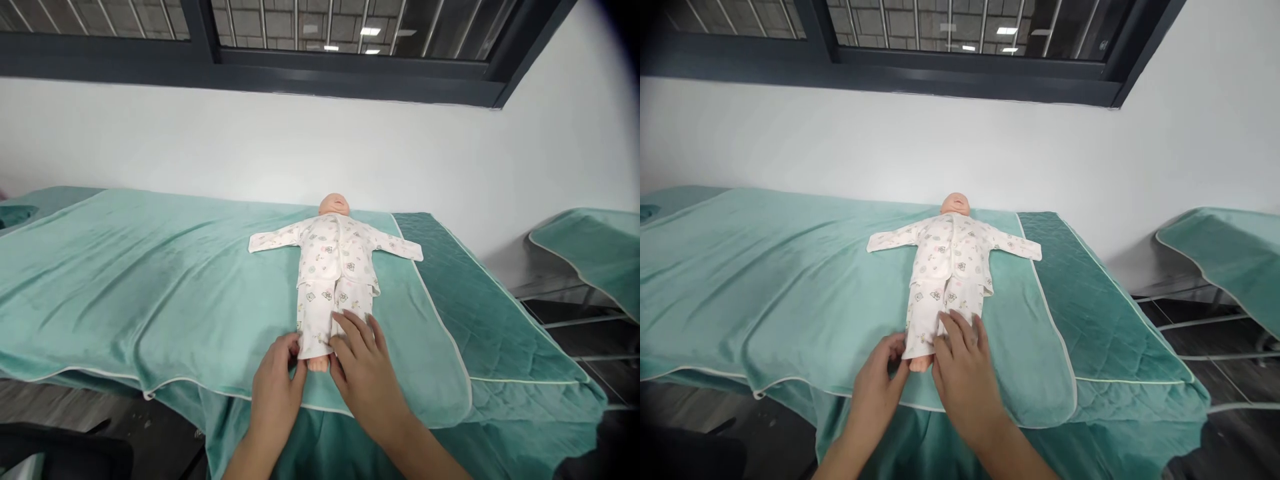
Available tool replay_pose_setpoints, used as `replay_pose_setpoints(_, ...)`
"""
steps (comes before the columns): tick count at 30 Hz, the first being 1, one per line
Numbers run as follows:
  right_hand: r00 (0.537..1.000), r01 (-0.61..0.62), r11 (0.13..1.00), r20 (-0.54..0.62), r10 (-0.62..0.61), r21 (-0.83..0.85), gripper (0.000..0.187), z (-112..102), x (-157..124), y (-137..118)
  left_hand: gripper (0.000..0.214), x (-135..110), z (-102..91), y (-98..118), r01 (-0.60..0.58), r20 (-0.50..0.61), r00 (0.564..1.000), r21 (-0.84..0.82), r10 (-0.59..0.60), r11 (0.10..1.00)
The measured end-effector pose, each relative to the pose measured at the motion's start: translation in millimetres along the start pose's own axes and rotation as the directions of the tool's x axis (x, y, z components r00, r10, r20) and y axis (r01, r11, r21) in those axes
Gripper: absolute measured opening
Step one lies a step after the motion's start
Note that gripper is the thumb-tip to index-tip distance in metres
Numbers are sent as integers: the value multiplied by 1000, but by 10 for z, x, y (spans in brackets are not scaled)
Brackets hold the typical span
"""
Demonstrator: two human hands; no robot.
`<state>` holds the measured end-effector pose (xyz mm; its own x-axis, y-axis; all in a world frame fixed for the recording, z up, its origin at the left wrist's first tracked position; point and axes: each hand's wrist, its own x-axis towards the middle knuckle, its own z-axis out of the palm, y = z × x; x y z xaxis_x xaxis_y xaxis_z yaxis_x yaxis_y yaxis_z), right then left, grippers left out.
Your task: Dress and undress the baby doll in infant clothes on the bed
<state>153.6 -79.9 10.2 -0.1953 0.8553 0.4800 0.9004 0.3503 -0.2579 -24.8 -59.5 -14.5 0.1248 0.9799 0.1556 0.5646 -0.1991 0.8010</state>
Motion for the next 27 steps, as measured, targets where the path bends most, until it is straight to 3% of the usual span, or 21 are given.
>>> replay_pose_setpoints(5,997,76,995,-23,-75,62,12,-86,20,22,15,-33,-76,66,-48,-17,999,-63,47,997)
replay_pose_setpoints(13,996,83,983,-27,-80,162,22,-153,-106,68,6,-86,-27,-20,-102,-78,992,19,103,995)
replay_pose_setpoints(18,993,-65,950,-70,90,307,38,-171,-315,203,19,-71,-65,137,-281,-171,939,123,300,952)
replay_pose_setpoints(22,973,-155,895,-93,212,418,44,-122,-475,291,29,-16,12,393,-450,-27,882,248,471,858)
replay_pose_setpoints(27,945,-240,895,-118,304,376,34,-16,-548,359,24,70,228,508,-457,52,878,381,475,804)
